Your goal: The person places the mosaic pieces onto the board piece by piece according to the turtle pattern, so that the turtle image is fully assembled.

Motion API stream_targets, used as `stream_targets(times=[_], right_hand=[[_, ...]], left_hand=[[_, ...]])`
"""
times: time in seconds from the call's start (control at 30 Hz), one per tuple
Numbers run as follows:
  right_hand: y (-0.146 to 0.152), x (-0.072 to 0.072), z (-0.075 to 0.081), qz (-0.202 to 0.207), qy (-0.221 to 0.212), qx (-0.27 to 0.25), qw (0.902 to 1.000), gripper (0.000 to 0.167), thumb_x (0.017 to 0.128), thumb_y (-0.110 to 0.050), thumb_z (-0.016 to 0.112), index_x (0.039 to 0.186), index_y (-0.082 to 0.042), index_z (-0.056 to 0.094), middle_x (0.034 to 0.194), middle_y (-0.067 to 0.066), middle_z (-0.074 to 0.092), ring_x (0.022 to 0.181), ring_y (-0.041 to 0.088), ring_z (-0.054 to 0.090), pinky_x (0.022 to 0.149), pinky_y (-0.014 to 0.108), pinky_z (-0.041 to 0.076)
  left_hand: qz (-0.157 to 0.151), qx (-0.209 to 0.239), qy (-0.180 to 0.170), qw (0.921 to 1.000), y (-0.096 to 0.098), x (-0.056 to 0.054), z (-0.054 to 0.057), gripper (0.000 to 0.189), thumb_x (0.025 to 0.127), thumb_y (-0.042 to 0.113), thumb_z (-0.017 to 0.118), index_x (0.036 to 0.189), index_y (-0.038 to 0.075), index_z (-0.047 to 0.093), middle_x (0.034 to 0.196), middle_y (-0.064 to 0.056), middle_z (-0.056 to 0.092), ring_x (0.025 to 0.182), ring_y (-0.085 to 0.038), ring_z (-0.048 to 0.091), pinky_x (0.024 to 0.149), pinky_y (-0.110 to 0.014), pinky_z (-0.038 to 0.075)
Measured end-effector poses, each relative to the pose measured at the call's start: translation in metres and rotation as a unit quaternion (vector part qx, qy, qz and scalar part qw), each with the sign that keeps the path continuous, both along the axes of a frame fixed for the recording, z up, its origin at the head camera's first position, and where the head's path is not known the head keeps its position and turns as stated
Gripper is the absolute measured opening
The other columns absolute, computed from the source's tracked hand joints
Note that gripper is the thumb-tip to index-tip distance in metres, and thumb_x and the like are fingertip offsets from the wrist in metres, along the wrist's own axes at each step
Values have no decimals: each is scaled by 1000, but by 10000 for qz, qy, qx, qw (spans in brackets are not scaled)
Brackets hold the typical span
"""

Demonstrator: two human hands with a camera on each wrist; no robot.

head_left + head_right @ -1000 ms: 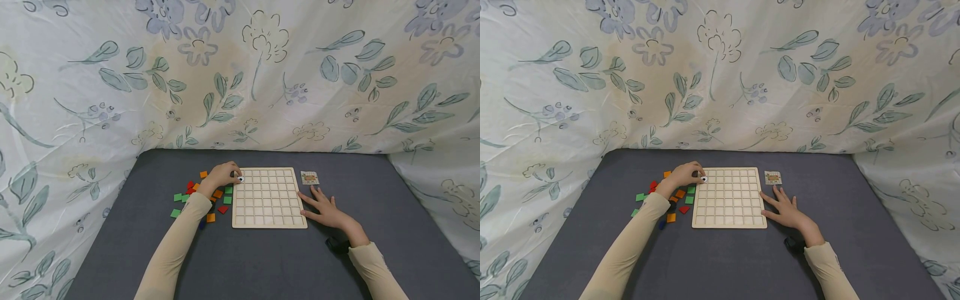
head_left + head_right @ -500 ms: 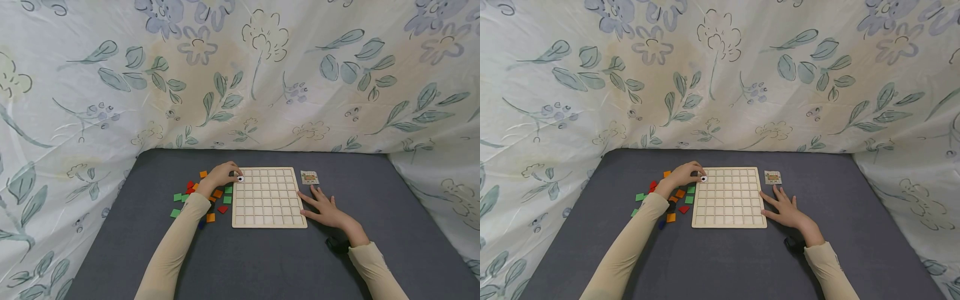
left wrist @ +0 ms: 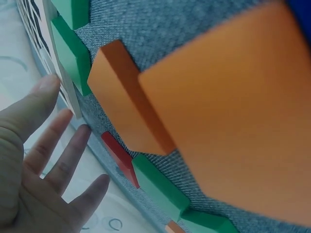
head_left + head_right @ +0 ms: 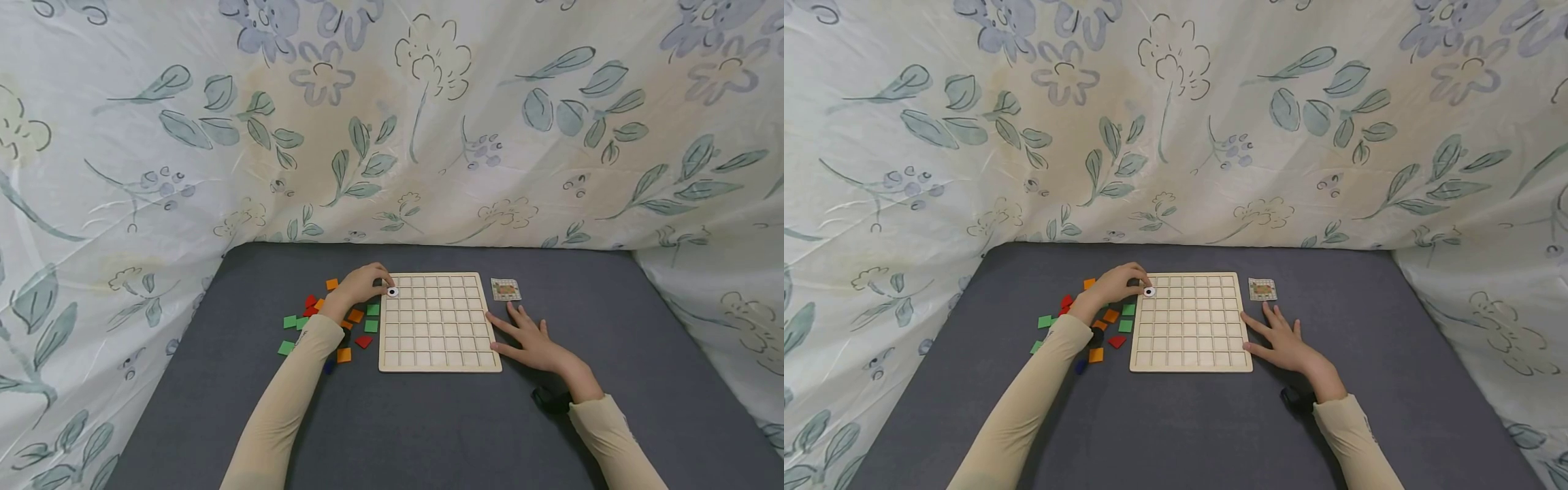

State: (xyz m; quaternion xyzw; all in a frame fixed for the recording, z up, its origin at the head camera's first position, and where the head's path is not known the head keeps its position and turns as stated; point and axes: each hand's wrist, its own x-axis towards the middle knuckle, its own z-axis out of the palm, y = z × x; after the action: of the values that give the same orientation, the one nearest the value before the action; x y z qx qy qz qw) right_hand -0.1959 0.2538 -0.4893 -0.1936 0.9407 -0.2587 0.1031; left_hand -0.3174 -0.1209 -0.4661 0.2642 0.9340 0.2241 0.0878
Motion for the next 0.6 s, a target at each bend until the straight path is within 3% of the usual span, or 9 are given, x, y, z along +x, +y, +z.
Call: stream_targets(times=[0.23,0.6], right_hand=[[1,0,2,-14,-101,164,9998,66,90,-45,55,146,-21,30,151,28,6,136,51,-2,94,77,-5],[0,1,1,7,-88,96,9999,66,90,-43,56,146,-18,31,151,28,6,136,52,-2,94,77,-6]], left_hand=[[0,26,-80,10000,-1,1,2,19,89,23,62,105,17,70,121,-4,54,108,-24,53,94,-41,45],[278,303,-149,9990,-15,6,13,28,88,25,63,114,15,67,126,-7,54,116,-28,51,97,-46,43]])
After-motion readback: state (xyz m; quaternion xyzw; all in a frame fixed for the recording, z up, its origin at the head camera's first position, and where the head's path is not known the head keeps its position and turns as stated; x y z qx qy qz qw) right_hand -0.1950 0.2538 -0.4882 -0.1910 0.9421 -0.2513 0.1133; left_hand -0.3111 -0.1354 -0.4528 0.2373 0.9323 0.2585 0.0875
